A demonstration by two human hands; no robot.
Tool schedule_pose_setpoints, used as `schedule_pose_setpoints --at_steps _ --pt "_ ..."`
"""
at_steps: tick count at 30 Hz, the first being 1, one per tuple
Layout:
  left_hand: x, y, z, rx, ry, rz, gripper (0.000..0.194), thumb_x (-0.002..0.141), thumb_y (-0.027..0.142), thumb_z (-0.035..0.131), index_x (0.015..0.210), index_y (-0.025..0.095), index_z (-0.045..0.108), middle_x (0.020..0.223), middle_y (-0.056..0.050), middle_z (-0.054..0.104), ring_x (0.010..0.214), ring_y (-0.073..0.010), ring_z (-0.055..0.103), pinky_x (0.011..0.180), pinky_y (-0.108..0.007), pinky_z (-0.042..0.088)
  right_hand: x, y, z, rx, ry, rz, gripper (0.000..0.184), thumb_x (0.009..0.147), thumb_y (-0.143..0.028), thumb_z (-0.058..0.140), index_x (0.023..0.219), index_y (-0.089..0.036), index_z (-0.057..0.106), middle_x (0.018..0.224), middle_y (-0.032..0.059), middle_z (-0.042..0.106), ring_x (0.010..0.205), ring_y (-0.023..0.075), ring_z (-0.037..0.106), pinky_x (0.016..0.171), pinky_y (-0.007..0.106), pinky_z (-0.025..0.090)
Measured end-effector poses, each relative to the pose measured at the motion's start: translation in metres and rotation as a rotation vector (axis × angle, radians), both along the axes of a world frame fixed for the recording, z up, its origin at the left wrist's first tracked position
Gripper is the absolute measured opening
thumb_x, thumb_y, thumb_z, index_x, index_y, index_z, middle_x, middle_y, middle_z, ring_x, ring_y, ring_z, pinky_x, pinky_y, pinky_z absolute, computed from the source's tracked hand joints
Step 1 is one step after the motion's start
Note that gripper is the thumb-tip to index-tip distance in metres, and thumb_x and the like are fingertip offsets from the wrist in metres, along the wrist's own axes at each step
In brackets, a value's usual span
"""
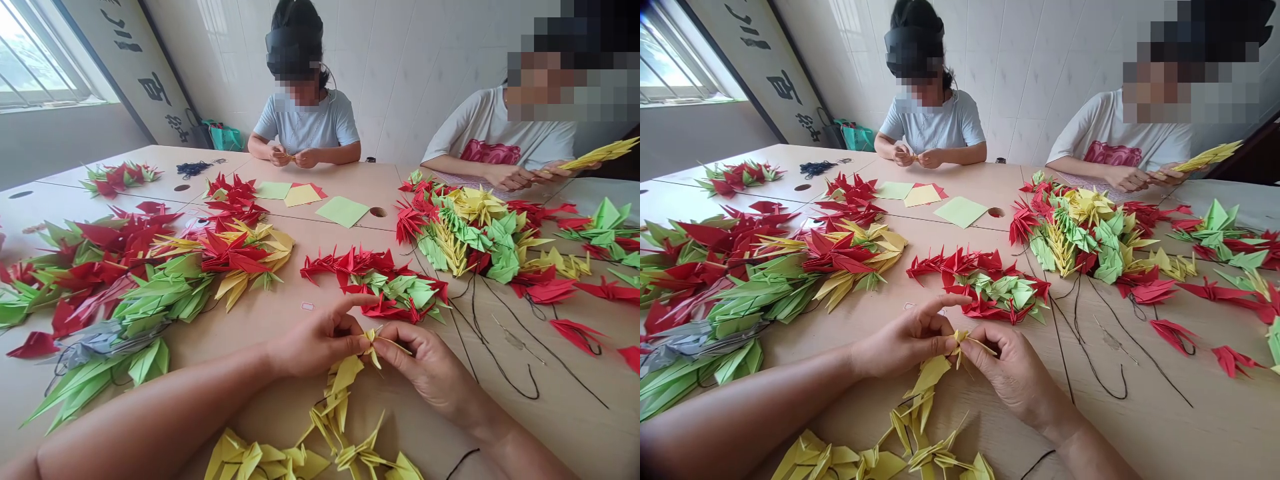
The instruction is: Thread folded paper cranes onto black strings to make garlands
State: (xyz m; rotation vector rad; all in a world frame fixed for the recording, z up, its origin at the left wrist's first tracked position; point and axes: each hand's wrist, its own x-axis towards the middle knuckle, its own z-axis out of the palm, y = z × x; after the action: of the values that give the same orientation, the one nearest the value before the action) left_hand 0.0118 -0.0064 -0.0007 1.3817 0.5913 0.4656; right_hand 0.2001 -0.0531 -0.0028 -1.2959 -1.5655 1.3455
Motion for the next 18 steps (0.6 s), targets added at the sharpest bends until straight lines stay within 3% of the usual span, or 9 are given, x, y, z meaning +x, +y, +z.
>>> schedule_pose_setpoints --at_steps 5,10,18 --pt "-0.0006 0.0035 0.0018 -0.194 -0.086 0.006 0.055 0.087 0.032 0.054 0.136 0.024 0.033 0.078 -0.002 0.062 0.064 -0.0109 0.053 0.06 -0.024 0.038 0.0025 0.0006 -0.0043 -0.095 0.091 -0.026 0.027 0.086 -0.044 0.056 0.076 -0.018 0.061 0.07 -0.0012 0.052 0.068 0.0136 0.047 0.063 0.025 0.039" --pt "-0.0004 0.0042 0.0053 -0.413 -0.141 0.027 0.054 0.081 0.021 0.054 0.132 0.026 0.037 0.079 0.0 0.061 0.066 -0.0144 0.062 0.064 -0.027 0.043 0.003 -0.0004 -0.0064 -0.147 0.232 -0.158 0.031 0.083 -0.048 0.06 0.073 -0.018 0.059 0.062 -0.004 0.048 0.057 0.0093 0.037 0.052 0.021 0.031" --pt "0.0001 0.0043 0.0027 -0.436 -0.223 0.092 0.044 0.076 0.012 0.058 0.117 0.024 0.047 0.073 0.002 0.058 0.059 -0.0113 0.061 0.055 -0.022 0.045 0.0036 0.0016 -0.0073 -0.198 0.339 -0.303 0.031 0.077 -0.048 0.067 0.075 -0.019 0.061 0.063 -0.0031 0.054 0.056 0.0083 0.043 0.049 0.019 0.032"
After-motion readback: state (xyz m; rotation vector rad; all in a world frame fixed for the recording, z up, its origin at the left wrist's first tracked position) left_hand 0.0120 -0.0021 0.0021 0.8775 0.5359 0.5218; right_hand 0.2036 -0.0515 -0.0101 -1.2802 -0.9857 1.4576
